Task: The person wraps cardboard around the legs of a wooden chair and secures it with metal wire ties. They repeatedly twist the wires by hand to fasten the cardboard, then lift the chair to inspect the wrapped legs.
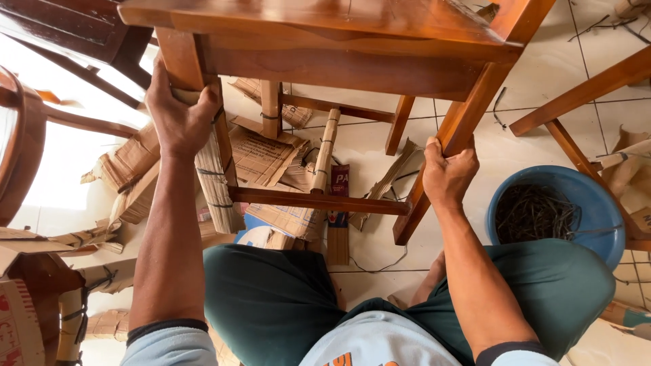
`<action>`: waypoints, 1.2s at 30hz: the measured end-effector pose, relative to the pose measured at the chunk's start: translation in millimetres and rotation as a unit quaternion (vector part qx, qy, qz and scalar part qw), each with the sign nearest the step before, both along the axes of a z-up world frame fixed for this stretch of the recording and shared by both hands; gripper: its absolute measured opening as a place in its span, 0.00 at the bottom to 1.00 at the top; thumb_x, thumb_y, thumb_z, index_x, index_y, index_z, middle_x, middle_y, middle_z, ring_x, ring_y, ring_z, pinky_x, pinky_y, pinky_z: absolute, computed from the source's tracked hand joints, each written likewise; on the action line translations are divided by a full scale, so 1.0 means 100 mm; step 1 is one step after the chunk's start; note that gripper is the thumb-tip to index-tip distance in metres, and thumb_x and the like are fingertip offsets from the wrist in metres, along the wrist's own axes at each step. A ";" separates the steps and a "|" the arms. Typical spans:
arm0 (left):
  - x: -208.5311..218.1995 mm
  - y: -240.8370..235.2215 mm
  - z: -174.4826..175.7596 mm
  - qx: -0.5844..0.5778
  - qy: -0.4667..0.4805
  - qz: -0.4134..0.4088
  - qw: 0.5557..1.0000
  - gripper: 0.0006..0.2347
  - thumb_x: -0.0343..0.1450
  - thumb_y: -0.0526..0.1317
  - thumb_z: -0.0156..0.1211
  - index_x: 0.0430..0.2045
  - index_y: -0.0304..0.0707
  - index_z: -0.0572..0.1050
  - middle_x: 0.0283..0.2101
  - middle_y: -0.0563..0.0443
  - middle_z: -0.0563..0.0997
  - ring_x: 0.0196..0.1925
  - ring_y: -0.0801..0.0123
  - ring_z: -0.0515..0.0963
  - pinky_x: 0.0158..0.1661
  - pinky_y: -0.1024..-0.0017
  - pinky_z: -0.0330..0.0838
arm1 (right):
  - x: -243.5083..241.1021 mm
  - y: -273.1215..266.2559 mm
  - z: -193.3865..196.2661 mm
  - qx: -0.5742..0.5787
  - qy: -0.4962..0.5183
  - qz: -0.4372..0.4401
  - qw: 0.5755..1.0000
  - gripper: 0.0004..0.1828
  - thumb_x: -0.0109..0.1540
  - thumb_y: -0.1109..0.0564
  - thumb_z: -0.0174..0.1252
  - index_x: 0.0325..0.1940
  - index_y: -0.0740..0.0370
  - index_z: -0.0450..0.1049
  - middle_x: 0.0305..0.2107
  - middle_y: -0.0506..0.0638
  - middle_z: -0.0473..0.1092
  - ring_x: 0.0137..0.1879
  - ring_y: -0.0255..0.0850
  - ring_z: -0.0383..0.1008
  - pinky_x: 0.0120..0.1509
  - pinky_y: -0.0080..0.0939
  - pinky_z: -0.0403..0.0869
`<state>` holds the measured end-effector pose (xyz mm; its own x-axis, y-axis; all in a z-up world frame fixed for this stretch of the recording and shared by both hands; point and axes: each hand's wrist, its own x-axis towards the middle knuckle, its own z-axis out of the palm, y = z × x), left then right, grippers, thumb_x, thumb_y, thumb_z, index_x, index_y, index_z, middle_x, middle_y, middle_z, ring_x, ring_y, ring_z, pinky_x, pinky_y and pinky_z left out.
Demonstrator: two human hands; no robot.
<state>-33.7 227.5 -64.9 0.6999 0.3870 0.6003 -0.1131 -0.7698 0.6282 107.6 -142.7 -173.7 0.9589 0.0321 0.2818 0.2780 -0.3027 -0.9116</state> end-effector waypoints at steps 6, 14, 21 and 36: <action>0.13 -0.02 0.12 -0.003 0.025 0.027 0.999 0.24 0.68 0.44 0.60 0.55 0.25 0.68 0.37 0.46 0.73 0.30 0.65 0.72 0.24 0.72 0.72 | 0.22 -0.01 -0.09 -0.045 0.030 -0.024 0.998 0.20 0.62 0.56 0.58 0.17 0.63 0.65 0.13 0.48 0.66 0.19 0.40 0.68 0.25 0.45 0.66; 0.47 0.28 -0.08 -0.004 -0.019 0.060 0.998 0.24 0.65 0.37 0.71 0.57 0.34 0.75 0.35 0.32 0.79 0.32 0.45 0.80 0.29 0.52 0.72 | 0.73 0.02 -0.35 -0.055 0.008 -0.042 0.998 0.09 0.58 0.55 0.62 0.31 0.63 0.72 0.17 0.58 0.71 0.29 0.57 0.76 0.36 0.50 0.72; 0.56 0.26 -0.05 -0.009 0.036 0.117 0.992 0.26 0.65 0.37 0.74 0.58 0.33 0.74 0.34 0.29 0.78 0.30 0.40 0.81 0.26 0.52 0.72 | 1.12 0.04 -0.57 -0.084 0.035 -0.021 0.996 0.11 0.57 0.52 0.61 0.37 0.62 0.75 0.22 0.60 0.73 0.33 0.62 0.77 0.38 0.55 0.73; 0.56 0.45 -0.22 -0.003 0.042 0.156 0.987 0.29 0.66 0.43 0.72 0.64 0.48 0.71 0.37 0.36 0.80 0.35 0.49 0.82 0.31 0.53 0.74 | 1.04 0.32 -0.03 -0.108 0.047 0.018 0.993 0.20 0.58 0.49 0.59 0.45 0.68 0.75 0.28 0.66 0.74 0.40 0.67 0.79 0.42 0.64 0.73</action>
<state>22.3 272.9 -86.8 0.5933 0.5949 0.5423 0.1802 -0.7548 0.6307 212.1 -110.3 -176.3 0.9778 0.1162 0.1743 0.2091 -0.4859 -0.8486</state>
